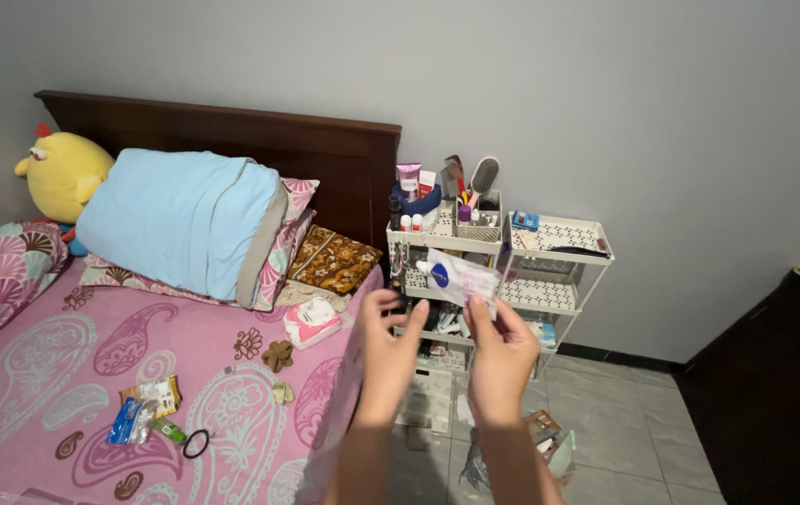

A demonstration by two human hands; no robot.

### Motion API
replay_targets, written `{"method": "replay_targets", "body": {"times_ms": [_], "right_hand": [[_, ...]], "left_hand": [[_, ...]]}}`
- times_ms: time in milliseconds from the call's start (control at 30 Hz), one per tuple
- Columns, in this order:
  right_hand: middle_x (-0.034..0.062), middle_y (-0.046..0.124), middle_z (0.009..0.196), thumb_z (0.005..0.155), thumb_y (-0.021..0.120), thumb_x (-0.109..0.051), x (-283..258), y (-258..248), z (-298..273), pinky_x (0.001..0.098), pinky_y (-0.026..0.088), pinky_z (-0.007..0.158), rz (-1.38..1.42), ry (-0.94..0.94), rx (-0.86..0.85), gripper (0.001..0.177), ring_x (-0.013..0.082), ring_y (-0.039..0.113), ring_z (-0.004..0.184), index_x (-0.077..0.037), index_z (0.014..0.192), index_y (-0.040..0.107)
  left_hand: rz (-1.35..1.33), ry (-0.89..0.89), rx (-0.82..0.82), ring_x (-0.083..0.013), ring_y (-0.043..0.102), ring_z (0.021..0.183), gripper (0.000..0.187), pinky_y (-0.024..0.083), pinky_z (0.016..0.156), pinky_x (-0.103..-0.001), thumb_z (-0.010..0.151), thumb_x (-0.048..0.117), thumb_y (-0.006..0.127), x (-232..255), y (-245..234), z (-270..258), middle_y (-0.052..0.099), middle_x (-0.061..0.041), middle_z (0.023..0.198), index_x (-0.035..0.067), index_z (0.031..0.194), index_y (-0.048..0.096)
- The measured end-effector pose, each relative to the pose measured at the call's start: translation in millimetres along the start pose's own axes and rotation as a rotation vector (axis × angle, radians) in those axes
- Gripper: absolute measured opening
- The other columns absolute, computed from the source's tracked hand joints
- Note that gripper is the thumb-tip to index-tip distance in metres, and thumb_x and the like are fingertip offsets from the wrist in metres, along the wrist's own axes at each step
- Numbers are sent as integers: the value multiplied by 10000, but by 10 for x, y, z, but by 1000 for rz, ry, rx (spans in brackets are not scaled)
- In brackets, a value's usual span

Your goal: The person organizes various personal care and medical items on a bed, placing some into a plastic container, discarding packaging into a trash bag, and arranging bottles and tubes on a tiered shelf.

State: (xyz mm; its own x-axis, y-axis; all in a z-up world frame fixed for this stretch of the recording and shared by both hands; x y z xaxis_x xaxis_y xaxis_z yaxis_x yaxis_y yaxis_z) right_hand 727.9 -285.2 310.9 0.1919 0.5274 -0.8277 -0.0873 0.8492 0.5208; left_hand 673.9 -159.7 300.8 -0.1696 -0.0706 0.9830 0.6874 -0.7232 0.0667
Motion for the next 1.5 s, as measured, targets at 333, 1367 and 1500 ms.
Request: {"method": "replay_targets", "body": {"times_ms": [333, 1367, 1500], "right_hand": [[74, 757, 1198, 864, 722, 15, -331, 361, -319, 234, 566, 738, -593, -346, -204, 301, 136, 705, 957, -33, 1157, 768], [94, 727, 1096, 929, 688, -114, -11, 151, 137, 247, 569, 768, -15, 314, -165, 551, 117, 690, 932, -29, 1445, 515], [73, 730, 1049, 937, 683, -79, 64, 93, 195, 227, 562, 761, -4, 301, -168, 503, 104, 689, 902, 5, 1420, 569]], "left_hand": [[-658, -245, -389, -146, 624, 1170, 581, 506, 967, -316, 1065, 418, 443, 16, 157, -59, 647, -83, 1308, -12, 1445, 536], [-424, -362, -257, -148, 655, 820, 356, 575, 798, -349, 1059, 294, 451, -41, -21, 305, 747, -97, 979, 24, 1204, 633], [-397, -379, -276, -136, 650, 804, 355, 563, 782, -345, 1049, 302, 454, -60, -27, 341, 751, -101, 940, 33, 1185, 640]]}}
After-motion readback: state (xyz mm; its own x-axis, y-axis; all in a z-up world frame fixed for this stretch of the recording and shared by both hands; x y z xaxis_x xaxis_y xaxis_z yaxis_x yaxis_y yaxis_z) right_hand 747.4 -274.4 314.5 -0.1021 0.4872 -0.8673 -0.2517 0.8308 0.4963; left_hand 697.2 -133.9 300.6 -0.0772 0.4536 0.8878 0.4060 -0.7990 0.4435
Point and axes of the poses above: each hand's wrist, its own z-axis towards the middle knuckle, its own y-axis out of the palm, x = y × z, the point moved 2 cm from there along z, towards the middle knuckle
